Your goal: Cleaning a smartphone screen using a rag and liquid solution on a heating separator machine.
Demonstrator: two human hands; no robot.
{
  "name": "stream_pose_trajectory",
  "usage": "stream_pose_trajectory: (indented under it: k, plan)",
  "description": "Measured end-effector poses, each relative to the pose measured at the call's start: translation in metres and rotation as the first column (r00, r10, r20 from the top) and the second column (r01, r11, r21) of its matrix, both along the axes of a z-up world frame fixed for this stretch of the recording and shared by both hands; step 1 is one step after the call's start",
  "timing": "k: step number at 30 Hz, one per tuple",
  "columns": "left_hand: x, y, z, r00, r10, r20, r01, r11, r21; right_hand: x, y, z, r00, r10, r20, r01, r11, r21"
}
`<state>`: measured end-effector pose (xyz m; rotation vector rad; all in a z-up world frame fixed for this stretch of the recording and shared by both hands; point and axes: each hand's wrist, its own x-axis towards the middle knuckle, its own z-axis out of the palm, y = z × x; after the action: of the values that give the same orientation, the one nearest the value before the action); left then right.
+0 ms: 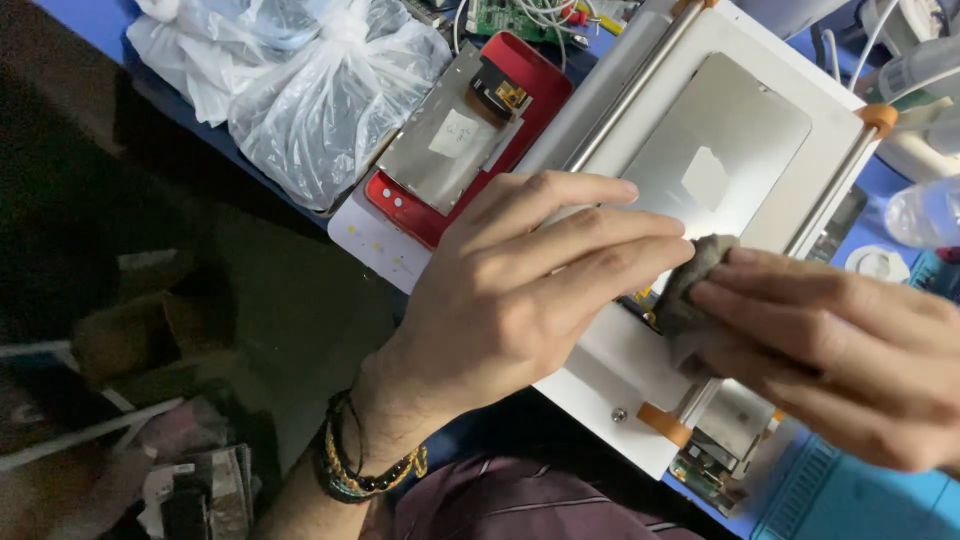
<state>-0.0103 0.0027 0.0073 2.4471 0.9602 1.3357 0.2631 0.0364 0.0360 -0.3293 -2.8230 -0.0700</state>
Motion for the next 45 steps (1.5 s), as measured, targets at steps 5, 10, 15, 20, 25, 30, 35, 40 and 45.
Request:
stream_pose_trajectory:
  k: [5,10,15,20,25,30,35,40,45]
  plan:
    - [0.001,-0.003,-0.011,0.999,0.047,0.027,-0.047,0.999,-0.008,0.006,-0.002,-0.003,0.969,-0.248,0.007,0.248,0.969,0.009]
    - [0.0,-0.002,-0.009,0.997,0.038,0.065,-0.036,0.999,-0.031,0.003,-0.005,-0.007,0.998,-0.043,-0.051,0.043,0.999,-0.002]
    - [-0.001,-0.002,-0.008,0.997,0.024,0.078,-0.02,0.998,-0.051,-0.003,-0.003,0.002,0.983,-0.176,-0.042,0.177,0.984,0.006]
    - [-0.002,-0.002,-0.005,0.999,0.039,0.036,-0.038,0.999,-0.033,-0.007,-0.006,0.003,0.995,-0.1,-0.028,0.102,0.993,0.062]
    - [0.002,-0.003,-0.011,0.995,0.033,0.097,-0.023,0.995,-0.101,0.0,-0.009,-0.006,0.991,-0.131,-0.039,0.132,0.99,0.039]
    - [0.002,-0.003,-0.016,0.997,0.064,0.051,-0.064,0.998,0.018,-0.003,-0.011,-0.002,0.984,-0.167,-0.055,0.172,0.979,0.106]
    - [0.004,0.001,-0.014,0.993,0.119,-0.007,-0.118,0.991,0.063,0.008,-0.038,-0.016,0.92,-0.377,-0.105,0.372,0.926,-0.06]
    - [0.007,0.004,0.005,0.994,0.102,-0.05,-0.099,0.994,0.049,-0.008,-0.039,-0.01,0.895,-0.422,-0.145,0.394,0.9,-0.184]
    - [0.01,0.013,0.0,0.99,0.098,-0.102,-0.094,0.995,0.046,-0.024,-0.032,-0.002,0.989,-0.147,-0.005,0.146,0.972,0.182]
